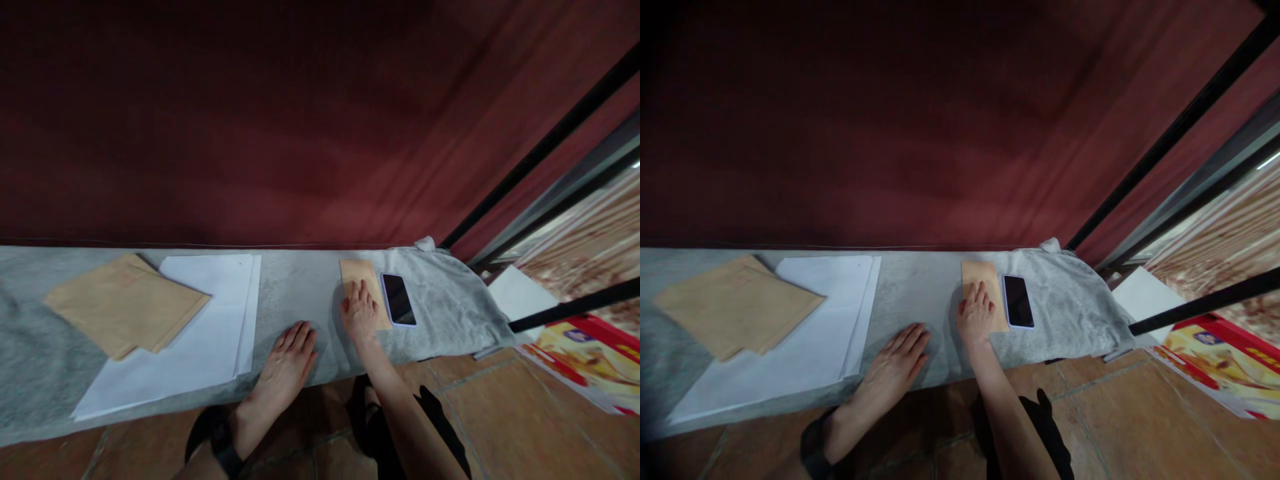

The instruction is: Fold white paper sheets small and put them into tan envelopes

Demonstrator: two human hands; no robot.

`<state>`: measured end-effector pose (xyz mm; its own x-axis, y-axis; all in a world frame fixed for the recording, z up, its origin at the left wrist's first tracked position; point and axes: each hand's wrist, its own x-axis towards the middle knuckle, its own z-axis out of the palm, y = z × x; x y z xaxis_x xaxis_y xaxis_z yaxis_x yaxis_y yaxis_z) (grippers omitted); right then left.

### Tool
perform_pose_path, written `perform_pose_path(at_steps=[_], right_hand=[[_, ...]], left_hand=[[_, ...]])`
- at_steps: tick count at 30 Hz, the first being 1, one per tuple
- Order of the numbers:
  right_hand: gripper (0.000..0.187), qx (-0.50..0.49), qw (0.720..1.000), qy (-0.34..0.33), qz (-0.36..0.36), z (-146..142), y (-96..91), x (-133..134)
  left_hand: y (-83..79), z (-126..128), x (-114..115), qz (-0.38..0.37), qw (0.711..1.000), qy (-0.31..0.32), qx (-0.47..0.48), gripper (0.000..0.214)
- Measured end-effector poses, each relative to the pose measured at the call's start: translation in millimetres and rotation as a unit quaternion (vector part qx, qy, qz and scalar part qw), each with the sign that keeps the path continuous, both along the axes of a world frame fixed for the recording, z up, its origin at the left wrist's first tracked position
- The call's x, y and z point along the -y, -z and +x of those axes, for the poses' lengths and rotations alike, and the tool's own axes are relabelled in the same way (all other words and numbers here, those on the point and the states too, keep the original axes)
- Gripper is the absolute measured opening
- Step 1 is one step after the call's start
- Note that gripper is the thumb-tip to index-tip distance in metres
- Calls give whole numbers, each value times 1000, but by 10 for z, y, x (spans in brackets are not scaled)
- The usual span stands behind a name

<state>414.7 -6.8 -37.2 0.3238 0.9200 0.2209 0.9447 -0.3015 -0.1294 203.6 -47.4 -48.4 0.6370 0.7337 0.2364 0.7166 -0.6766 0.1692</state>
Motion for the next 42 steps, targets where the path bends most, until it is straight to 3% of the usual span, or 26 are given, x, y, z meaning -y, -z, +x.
perform_pose_path(at_steps=[14, 19, 24, 32, 39, 42], right_hand=[[51, 27, 999, -13, 22, 56, 28, 10], [47, -23, 994, -92, 57, -36, 123, 18], [42, -94, 970, -213, 74, -264, 231, 73], [43, -182, 943, -269, 73, -529, 233, 119], [36, -272, 924, -263, 51, -805, 117, -113], [36, -326, 908, -263, 16, -1000, 80, -207]], left_hand=[[-20, -18, -7, 19, 1000, 2, -1, 36], [-113, -218, -129, 36, 992, -121, -3, 42], [-197, -470, -236, 31, 963, -262, -55, 47], [-197, -520, -283, 10, 957, -286, -55, 44], [-243, -733, -433, 9, 924, -376, -66, 53], [-216, -788, -461, 0, 922, -383, -60, 53]])
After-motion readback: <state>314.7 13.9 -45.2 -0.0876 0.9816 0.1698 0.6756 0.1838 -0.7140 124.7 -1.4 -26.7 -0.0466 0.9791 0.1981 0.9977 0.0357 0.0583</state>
